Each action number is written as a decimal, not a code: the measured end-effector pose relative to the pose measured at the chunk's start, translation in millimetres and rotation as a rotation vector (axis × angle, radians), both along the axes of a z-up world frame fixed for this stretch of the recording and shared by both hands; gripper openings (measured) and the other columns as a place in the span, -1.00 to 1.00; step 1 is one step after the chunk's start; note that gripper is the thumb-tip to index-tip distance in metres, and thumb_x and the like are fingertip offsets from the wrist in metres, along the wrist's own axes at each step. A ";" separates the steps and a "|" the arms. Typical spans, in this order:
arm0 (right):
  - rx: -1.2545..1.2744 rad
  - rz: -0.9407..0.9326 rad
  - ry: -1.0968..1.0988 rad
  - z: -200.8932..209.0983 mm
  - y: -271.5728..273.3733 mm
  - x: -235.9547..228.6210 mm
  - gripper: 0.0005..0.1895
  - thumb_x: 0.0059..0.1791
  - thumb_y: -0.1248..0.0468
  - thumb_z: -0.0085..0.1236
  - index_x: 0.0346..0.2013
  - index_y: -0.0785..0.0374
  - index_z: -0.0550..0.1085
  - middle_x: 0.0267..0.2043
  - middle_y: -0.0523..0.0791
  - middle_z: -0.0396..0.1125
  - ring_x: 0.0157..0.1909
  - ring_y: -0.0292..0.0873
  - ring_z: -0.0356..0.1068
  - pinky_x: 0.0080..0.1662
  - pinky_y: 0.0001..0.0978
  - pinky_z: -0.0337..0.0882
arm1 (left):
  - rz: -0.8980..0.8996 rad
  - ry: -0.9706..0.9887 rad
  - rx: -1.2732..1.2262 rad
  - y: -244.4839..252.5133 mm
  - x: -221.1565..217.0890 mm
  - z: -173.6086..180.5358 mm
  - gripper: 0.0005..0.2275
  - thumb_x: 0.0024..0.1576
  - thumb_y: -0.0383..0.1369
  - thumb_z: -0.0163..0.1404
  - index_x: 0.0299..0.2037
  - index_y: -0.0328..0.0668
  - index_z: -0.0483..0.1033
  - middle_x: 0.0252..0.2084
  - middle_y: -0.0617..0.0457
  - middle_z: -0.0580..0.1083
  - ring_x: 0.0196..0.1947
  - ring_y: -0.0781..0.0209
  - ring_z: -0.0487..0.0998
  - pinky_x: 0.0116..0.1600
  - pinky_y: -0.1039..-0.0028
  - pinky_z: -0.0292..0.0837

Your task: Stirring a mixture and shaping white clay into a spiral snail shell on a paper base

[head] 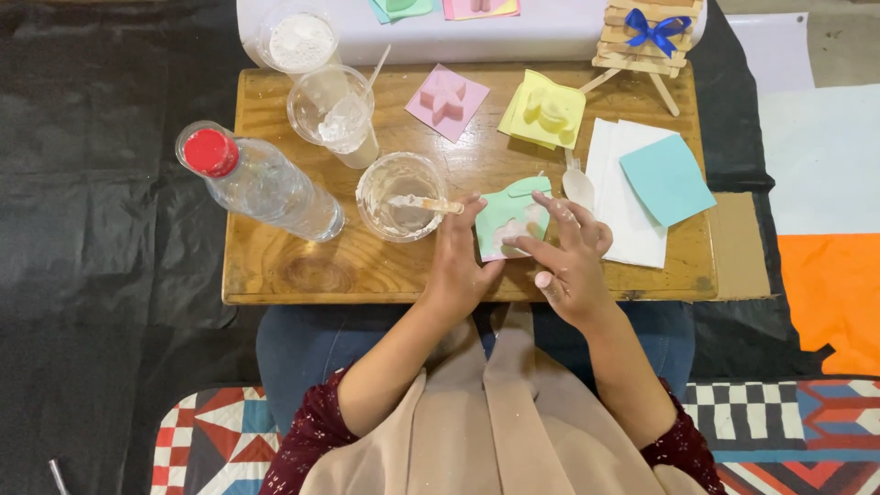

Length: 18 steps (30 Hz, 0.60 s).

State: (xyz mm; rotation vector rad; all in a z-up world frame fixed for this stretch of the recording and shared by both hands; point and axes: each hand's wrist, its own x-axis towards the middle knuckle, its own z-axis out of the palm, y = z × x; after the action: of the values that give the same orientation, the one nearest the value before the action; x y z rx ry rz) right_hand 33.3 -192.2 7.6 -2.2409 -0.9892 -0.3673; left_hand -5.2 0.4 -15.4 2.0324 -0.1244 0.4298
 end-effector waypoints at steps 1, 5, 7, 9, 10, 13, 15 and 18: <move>0.001 -0.001 -0.001 -0.8 -4.3 0.1 -0.09 0.03 -0.48 -0.71 0.00 -0.06 0.57 0.45 -0.02 0.03 0.43 0.11 -0.14 0.41 0.01 -0.24 | -0.001 -0.001 0.001 -0.1 0.4 0.3 -0.29 -0.07 -0.48 0.20 0.34 -0.12 0.15 0.27 -0.22 0.23 0.20 -0.25 0.35 0.30 0.07 0.30; 0.007 -0.007 0.002 0.5 -21.7 5.5 -0.05 0.00 -0.50 -0.74 -0.01 -0.08 0.57 0.43 -0.01 0.09 0.48 0.08 -0.10 0.45 -0.01 -0.24 | -0.010 0.001 0.001 0.2 1.3 -1.8 -0.30 -0.07 -0.50 0.22 0.32 -0.13 0.17 0.27 -0.23 0.24 0.20 -0.25 0.35 0.30 0.05 0.30; 0.014 -0.039 0.006 -2.3 -26.2 4.7 -0.04 0.00 -0.50 -0.77 0.07 -0.06 0.54 0.43 0.00 0.07 0.49 0.09 -0.10 0.46 0.00 -0.24 | -0.012 0.004 -0.002 -0.3 0.1 -2.7 -0.31 -0.07 -0.50 0.22 0.31 -0.13 0.18 0.29 -0.22 0.23 0.23 -0.25 0.34 0.31 0.06 0.29; -0.112 -0.097 -0.054 -9.4 -24.8 1.7 -0.06 0.00 -0.52 -0.71 0.08 -0.08 0.53 0.42 -0.03 0.06 0.43 0.10 -0.12 0.37 0.12 -0.24 | 0.002 -0.013 0.032 0.0 1.5 -0.2 -0.30 -0.08 -0.49 0.24 0.31 -0.12 0.19 0.30 -0.21 0.23 0.25 -0.22 0.34 0.33 0.10 0.29; -0.108 -0.099 -0.061 -9.0 -25.3 1.6 -0.06 0.00 -0.52 -0.71 0.08 -0.08 0.53 0.42 -0.03 0.06 0.43 0.10 -0.12 0.37 0.12 -0.24 | 0.000 -0.020 0.036 -0.8 1.5 1.9 -0.30 -0.08 -0.49 0.24 0.31 -0.12 0.19 0.30 -0.21 0.23 0.25 -0.22 0.34 0.33 0.10 0.29; -0.030 -0.049 -0.054 -8.0 -26.0 -4.0 -0.02 -0.05 -0.54 -0.78 -0.02 -0.10 0.56 0.39 -0.02 0.14 0.48 0.06 -0.02 0.42 0.01 -0.21 | 0.042 -0.011 0.098 -3.7 -0.5 -1.6 -0.36 -0.03 -0.48 0.21 0.29 -0.18 0.20 0.23 -0.27 0.27 0.13 -0.24 0.41 0.23 0.06 0.39; -0.127 -0.166 -0.081 -8.2 -23.9 -11.7 -0.10 0.02 -0.50 -0.72 0.25 -0.15 0.42 0.48 -0.05 0.02 0.43 0.14 -0.09 0.25 0.19 -0.21 | 0.078 0.005 0.116 -3.8 1.1 -16.2 -0.36 -0.02 -0.53 0.15 0.31 -0.19 0.19 0.20 -0.26 0.28 0.10 -0.23 0.43 0.20 0.07 0.42; -0.235 -0.228 -0.176 -22.7 -16.9 -28.0 -0.12 0.05 -0.48 -0.68 0.37 -0.14 0.32 0.51 -0.06 0.01 0.42 0.10 -0.08 0.20 0.18 -0.30 | 0.079 -0.081 0.254 -6.1 1.3 -18.0 -0.37 -0.02 -0.50 0.14 0.31 -0.21 0.21 0.24 -0.28 0.25 0.15 -0.22 0.38 0.30 0.05 0.28</move>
State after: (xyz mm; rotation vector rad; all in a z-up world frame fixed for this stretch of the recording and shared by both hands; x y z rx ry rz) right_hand 5.3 -209.1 -15.1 -2.5807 -0.9059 -0.5826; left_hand -3.9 -5.6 -33.4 2.2757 -0.1552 0.5703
